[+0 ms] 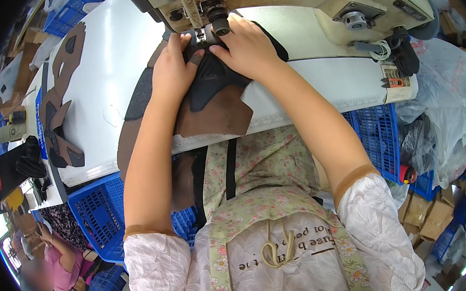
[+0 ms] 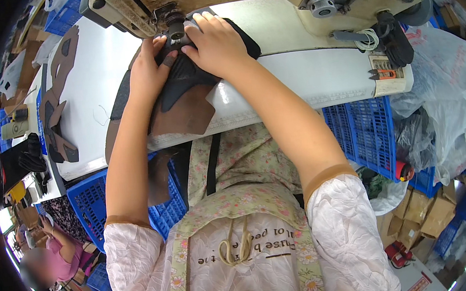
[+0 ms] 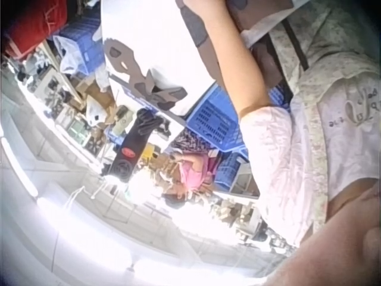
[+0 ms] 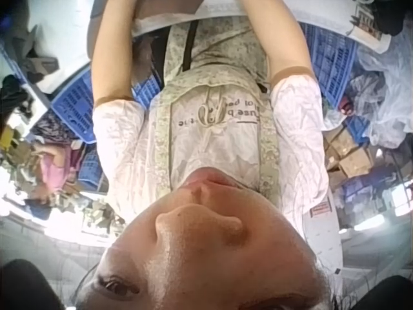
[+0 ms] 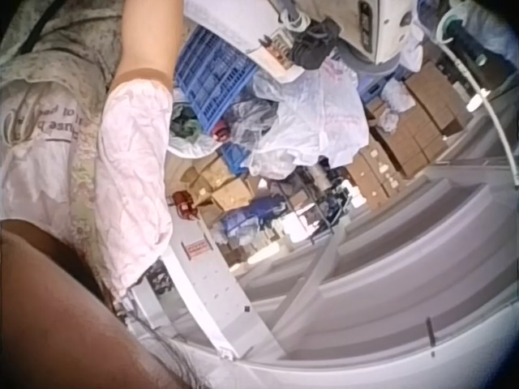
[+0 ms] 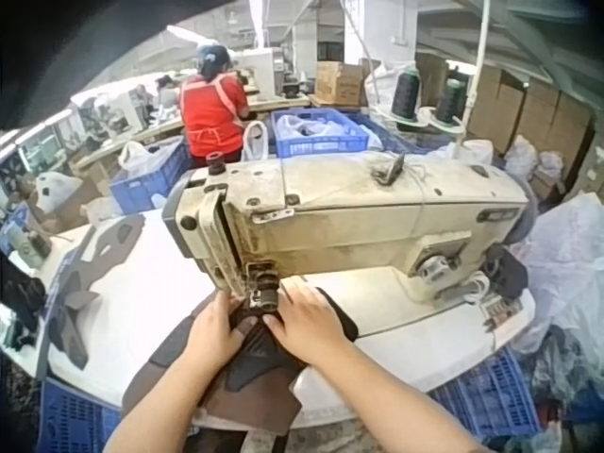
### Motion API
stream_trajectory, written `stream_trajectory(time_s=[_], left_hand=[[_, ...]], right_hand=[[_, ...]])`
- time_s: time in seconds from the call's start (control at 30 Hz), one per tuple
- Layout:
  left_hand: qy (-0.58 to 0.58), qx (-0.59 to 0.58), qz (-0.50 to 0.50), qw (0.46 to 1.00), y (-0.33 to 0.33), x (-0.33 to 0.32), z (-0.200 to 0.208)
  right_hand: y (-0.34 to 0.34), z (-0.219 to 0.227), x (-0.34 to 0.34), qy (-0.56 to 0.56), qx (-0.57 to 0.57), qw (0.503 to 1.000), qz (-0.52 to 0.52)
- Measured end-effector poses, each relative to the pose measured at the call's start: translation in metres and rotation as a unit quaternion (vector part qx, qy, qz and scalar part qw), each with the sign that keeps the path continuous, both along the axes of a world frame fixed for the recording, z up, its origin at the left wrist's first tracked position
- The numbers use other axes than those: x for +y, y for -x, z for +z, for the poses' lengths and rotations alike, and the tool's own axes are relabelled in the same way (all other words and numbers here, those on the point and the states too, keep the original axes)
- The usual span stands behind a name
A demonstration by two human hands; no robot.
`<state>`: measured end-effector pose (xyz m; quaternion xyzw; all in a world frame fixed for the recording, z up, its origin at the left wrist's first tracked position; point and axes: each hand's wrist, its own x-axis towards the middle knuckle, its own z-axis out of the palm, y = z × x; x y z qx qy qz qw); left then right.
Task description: Stitching together various leather and synthetic components of a shoe upper using an industrial sewing machine.
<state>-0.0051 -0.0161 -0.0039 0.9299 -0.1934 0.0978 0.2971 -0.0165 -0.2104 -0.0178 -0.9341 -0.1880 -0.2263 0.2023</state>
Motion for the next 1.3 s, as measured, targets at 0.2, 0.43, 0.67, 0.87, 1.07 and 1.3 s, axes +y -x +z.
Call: stream_trajectory(time_s=[0.2, 0.43, 0.67, 0.87, 1.07, 1.3], left_hand=[[0.006, 0.003, 0.002, 1.0, 0.001, -0.003, 0.004], [-0.004, -0.07, -0.04, 0.997, 0.002, -0.004, 0.006], [-0.017, -0.082, -0.046, 0.995, 0.006, -0.004, 0.006], [-0.033, -0.07, -0.04, 0.996, 0.009, -0.004, 0.004], [-0.039, -0.081, -0.04, 0.995, 0.009, -0.003, 0.002], [-0.074, -0.086, -0.036, 0.993, 0.004, -0.001, -0.001]], right_hand=[[-0.002, -0.006, -0.001, 0.015, -0.027, 1.0, -0.006], [-0.002, -0.006, 0.0, 0.008, -0.039, 0.999, -0.009], [-0.001, -0.004, -0.002, 0.001, -0.017, 1.0, 0.008], [0.003, 0.003, -0.003, -0.011, -0.015, 1.0, 0.02], [0.003, 0.0, -0.004, -0.005, -0.017, 1.0, 0.016], [0.002, -0.002, -0.002, -0.008, -0.048, 0.999, 0.005]])
